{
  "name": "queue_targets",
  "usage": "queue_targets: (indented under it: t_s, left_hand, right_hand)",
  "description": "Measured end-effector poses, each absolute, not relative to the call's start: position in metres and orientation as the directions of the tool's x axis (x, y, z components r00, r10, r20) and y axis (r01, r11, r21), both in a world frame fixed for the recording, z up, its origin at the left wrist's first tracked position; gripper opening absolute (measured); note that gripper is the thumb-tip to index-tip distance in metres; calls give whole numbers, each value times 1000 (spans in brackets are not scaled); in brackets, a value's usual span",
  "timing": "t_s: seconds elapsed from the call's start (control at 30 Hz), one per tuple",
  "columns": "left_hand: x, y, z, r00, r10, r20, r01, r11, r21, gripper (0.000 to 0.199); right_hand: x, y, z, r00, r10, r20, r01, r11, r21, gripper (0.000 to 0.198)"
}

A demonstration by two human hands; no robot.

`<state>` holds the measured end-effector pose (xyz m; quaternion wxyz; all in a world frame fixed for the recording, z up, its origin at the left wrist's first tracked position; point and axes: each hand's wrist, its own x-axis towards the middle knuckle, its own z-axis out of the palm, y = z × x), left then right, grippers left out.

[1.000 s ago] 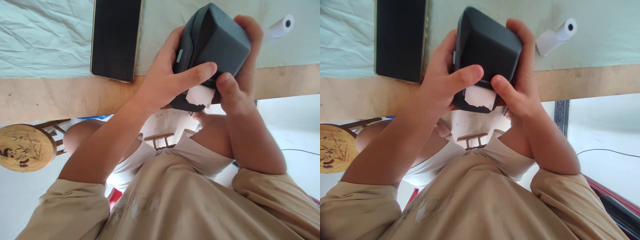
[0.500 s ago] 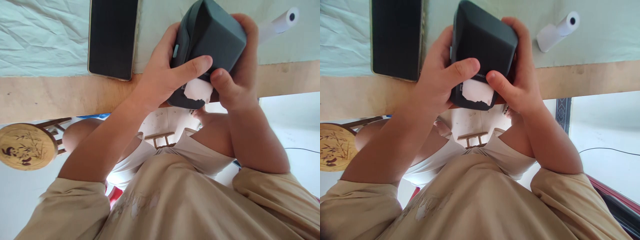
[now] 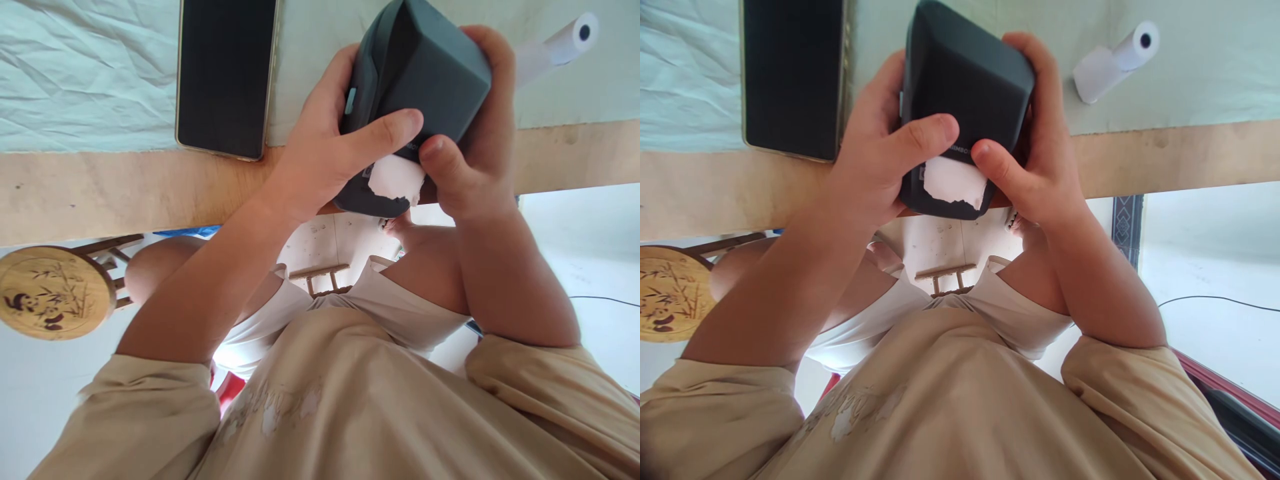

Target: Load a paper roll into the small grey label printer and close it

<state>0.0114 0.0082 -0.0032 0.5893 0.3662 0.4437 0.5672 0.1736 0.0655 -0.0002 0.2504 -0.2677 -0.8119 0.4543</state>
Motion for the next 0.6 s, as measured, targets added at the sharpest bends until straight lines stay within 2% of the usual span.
queue_targets:
  t_s: [0.23, 0.43, 0.6]
  left_hand:
    - [8, 11, -5, 2, 993, -122, -350, 115, 930, 51]
    - [8, 12, -5, 5, 992, -125, -354, 118, 928, 50]
    - [9, 13, -8, -5, 995, -105, -374, 95, 922, 45]
  right_hand:
    - [174, 66, 1, -732, 664, 155, 204, 430, -880, 77]
    - [174, 64, 3, -718, 685, 128, 233, 409, -882, 77]
    - [173, 65, 1, -720, 672, 173, 198, 438, -877, 74]
